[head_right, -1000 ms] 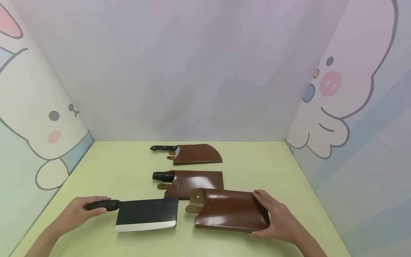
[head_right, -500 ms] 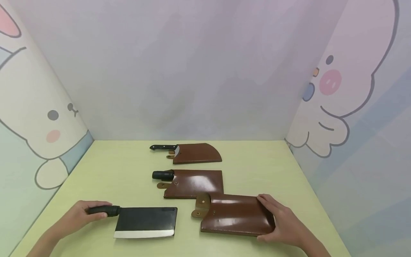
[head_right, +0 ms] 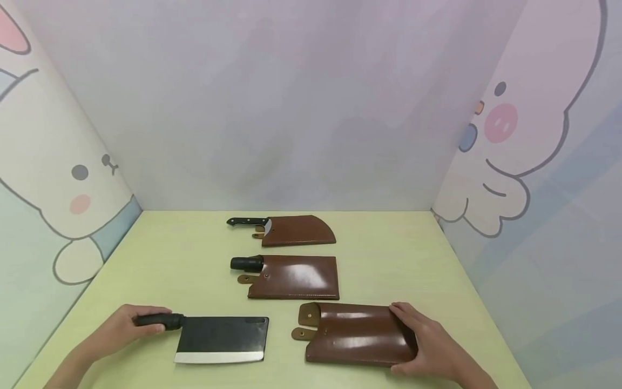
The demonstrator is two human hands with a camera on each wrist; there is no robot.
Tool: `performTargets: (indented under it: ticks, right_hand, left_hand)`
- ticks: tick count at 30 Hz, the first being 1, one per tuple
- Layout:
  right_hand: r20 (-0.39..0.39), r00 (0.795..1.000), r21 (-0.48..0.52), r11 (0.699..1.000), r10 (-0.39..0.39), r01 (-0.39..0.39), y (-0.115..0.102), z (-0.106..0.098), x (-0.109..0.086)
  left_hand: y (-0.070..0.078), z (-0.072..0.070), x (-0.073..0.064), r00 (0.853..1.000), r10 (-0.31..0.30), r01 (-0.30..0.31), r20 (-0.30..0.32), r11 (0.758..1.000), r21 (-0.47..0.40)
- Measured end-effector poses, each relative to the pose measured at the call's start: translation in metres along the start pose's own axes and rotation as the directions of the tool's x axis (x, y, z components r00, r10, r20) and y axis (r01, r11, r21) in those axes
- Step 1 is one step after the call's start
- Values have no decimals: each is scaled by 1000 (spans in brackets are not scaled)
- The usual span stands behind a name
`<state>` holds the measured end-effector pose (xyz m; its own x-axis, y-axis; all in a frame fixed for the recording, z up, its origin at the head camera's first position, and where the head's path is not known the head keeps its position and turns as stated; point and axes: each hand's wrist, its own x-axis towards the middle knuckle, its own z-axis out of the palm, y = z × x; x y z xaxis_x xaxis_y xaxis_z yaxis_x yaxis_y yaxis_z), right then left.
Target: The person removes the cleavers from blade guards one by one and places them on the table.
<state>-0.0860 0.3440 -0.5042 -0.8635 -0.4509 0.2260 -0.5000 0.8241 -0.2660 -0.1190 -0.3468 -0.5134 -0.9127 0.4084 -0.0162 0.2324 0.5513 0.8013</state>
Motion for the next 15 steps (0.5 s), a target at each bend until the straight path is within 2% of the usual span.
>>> performTargets:
  ticks: [7, 15]
  right_hand:
    - [39, 998, 19, 999, 39, -40, 1, 3, -5]
    - [146, 985, 57, 993, 95, -104, -1, 6, -7]
  left_hand:
    - [-5, 2, 1, 999, -41, 41, 18, 999, 20]
    - [-7, 5, 2, 997, -76, 76, 12, 997, 26]
